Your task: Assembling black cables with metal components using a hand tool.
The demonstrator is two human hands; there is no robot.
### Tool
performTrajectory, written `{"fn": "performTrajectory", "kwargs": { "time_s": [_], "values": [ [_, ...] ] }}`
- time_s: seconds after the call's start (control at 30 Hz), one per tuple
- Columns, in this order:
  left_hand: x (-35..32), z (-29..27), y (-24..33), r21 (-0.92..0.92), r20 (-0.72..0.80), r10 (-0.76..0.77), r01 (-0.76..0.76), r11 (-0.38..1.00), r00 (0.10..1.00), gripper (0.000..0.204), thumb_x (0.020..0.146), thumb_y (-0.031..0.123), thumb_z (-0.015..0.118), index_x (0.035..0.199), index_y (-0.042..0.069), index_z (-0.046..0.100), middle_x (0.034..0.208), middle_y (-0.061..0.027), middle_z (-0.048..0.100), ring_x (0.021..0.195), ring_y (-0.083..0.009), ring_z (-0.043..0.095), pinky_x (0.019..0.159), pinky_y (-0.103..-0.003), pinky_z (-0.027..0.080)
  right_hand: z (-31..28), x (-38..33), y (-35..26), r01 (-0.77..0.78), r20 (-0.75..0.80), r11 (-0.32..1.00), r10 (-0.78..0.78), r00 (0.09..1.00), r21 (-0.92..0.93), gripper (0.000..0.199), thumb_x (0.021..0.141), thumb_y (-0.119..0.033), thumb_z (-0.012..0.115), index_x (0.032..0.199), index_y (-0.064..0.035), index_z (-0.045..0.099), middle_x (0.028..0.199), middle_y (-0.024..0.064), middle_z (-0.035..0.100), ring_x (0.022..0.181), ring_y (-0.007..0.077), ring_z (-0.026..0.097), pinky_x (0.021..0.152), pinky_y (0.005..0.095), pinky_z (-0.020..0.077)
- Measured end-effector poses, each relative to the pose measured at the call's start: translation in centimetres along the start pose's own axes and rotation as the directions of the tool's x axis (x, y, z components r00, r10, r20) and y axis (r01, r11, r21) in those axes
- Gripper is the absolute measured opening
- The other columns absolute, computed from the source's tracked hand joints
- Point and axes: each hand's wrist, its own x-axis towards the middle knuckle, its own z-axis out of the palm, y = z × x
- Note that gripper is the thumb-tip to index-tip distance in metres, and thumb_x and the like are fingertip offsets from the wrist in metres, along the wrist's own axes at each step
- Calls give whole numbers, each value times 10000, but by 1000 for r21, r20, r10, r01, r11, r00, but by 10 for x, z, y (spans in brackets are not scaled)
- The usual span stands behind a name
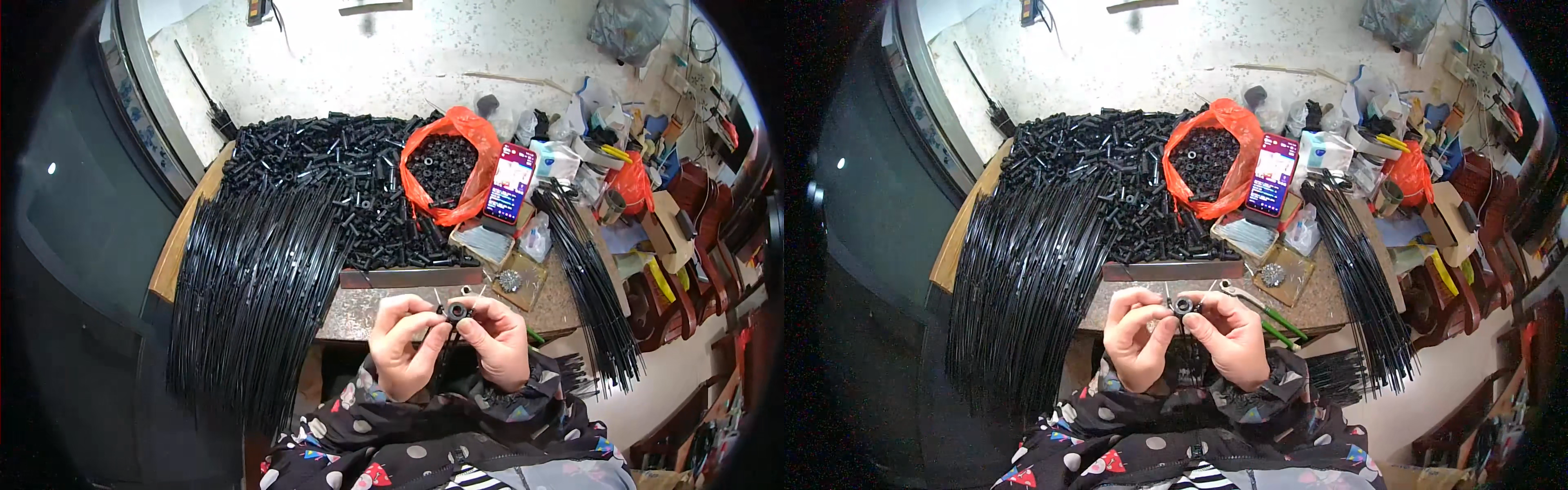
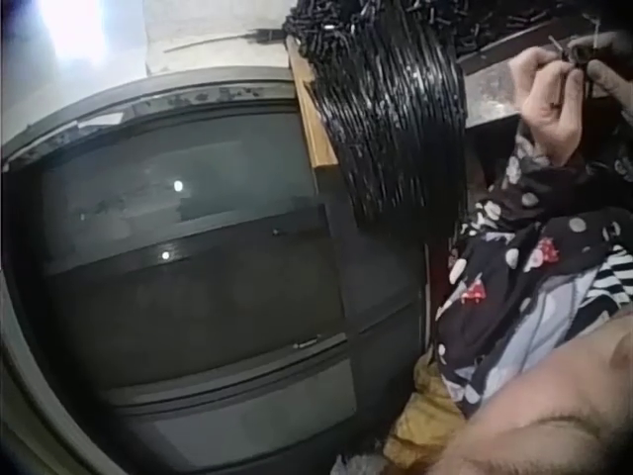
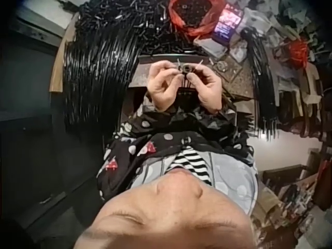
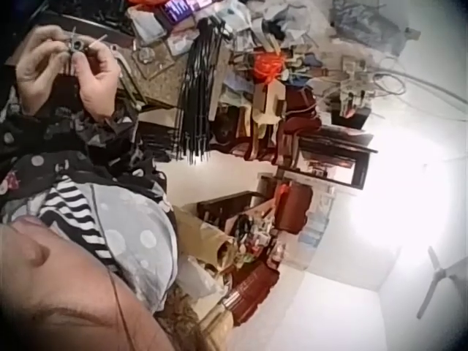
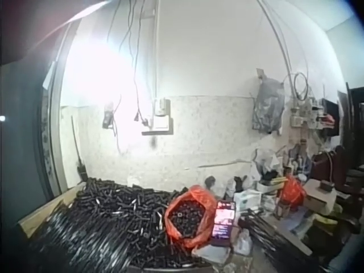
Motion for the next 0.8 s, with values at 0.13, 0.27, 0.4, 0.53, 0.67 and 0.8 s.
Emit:
{"fn": "performTrajectory", "kwargs": {
  "time_s": [0.13, 0.27, 0.4, 0.53, 0.67, 0.8],
  "values": [
    [-2, 2, 2, -353, 84, -175, 193, 915, 981, 144, 639, -37, 544, 772, -18, 493, 812, -77, 436, 754, -140, 437, 670, -224, 354, -5, 3, 3, 52, 62, 998, -55, 997, 48, 209, 706, -18, 505, 910, 11, 469, 826, 31, 508, 744, 63, 465, 656, 187, 375],
    [0, -6, 3, -463, 259, -235, 334, 821, 937, 182, 638, -39, 551, 799, -14, 471, 853, -71, 415, 773, -118, 427, 676, -218, 360, -8, 4, 4, -36, 122, 987, 17, 992, 157, 193, 674, -15, 539, 862, 1, 503, 805, 23, 507, 726, 65, 465, 648, 188, 371],
    [4, -4, 13, -493, 285, -298, 406, 770, 911, 259, 580, 25, 632, 787, -11, 480, 797, -60, 457, 690, -98, 455, 629, -205, 379, -7, -1, -6, 91, 45, 945, -81, 996, -314, 100, 645, -13, 560, 745, -11, 558, 762, 18, 487, 662, 61, 454, 549, 168, 358],
    [-1, -11, 13, -97, 252, -70, 97, 991, 965, 296, 565, 8, 627, 815, -22, 471, 786, -81, 451, 683, -121, 443, 589, -197, 356, -17, 4, -5, -180, 203, 984, 176, 963, 2, 99, 639, 20, 554, 735, -1, 548, 697, 19, 476, 648, 70, 460, 560, 168, 367],
    [1, -12, 15, 54, 252, 38, -53, 997, 967, 234, 632, 84, 582, 818, -23, 487, 747, -117, 491, 621, -187, 481, 570, -231, 386, -12, 5, 3, 20, 196, 999, -26, 980, 33, 145, 621, 26, 574, 714, -29, 477, 696, 2, 461, 630, 48, 439, 549, 160, 361],
    [-10, -11, 7, -402, 418, -45, 229, 887, 907, 298, 776, 259, 390, 896, -13, 409, 742, -101, 468, 617, -132, 449, 594, -225, 359, -6, -1, 5, -131, 189, 991, 132, 973, -15, 415, 529, 61, 609, 864, -52, 391, 770, -8, 393, 632, 51, 422, 563, 175, 366]
  ]
}}
